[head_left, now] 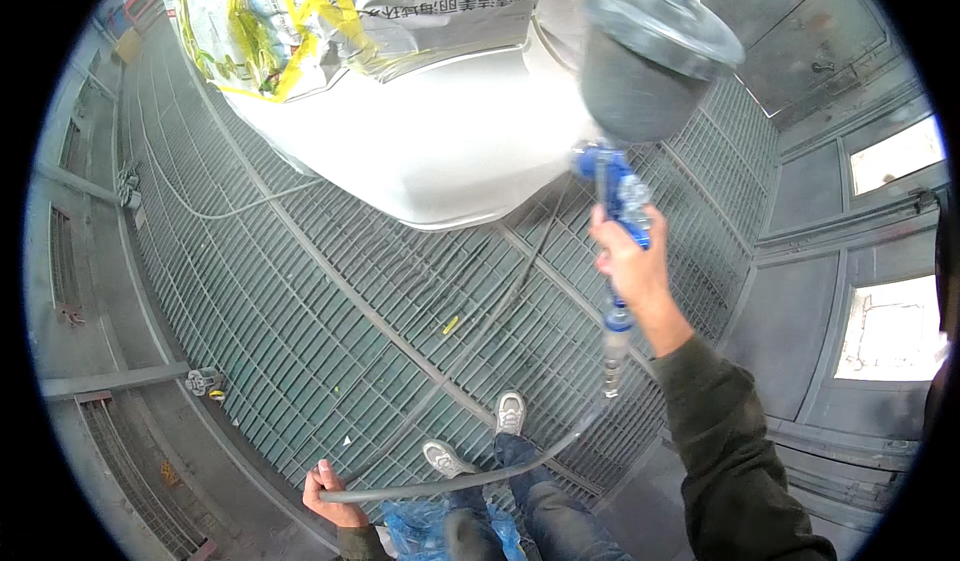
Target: The person uses a spray gun to apply white paint to the exterior of a car inside a professional paint booth. The car is partially masked with plastic sheeting and tape. The person systematically sprays the rear bumper, side panels, and front bumper, moving around the vehicle to ensure even coverage.
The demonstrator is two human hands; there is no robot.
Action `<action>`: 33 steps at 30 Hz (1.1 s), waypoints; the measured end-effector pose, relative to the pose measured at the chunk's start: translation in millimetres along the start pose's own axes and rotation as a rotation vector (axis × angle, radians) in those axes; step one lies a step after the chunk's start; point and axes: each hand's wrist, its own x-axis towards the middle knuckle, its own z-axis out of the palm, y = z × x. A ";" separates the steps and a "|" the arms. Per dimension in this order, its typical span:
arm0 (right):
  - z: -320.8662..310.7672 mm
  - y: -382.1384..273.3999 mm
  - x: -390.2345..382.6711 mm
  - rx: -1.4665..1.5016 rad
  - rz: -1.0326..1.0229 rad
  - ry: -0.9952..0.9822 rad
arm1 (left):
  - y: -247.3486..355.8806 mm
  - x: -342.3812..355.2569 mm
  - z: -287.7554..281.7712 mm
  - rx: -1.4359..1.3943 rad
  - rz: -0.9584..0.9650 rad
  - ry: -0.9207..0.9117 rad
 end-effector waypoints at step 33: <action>-96.5 -8.5 10.3 0.150 -0.075 -0.063 | -17.9 -33.4 35.5 0.062 0.042 -0.001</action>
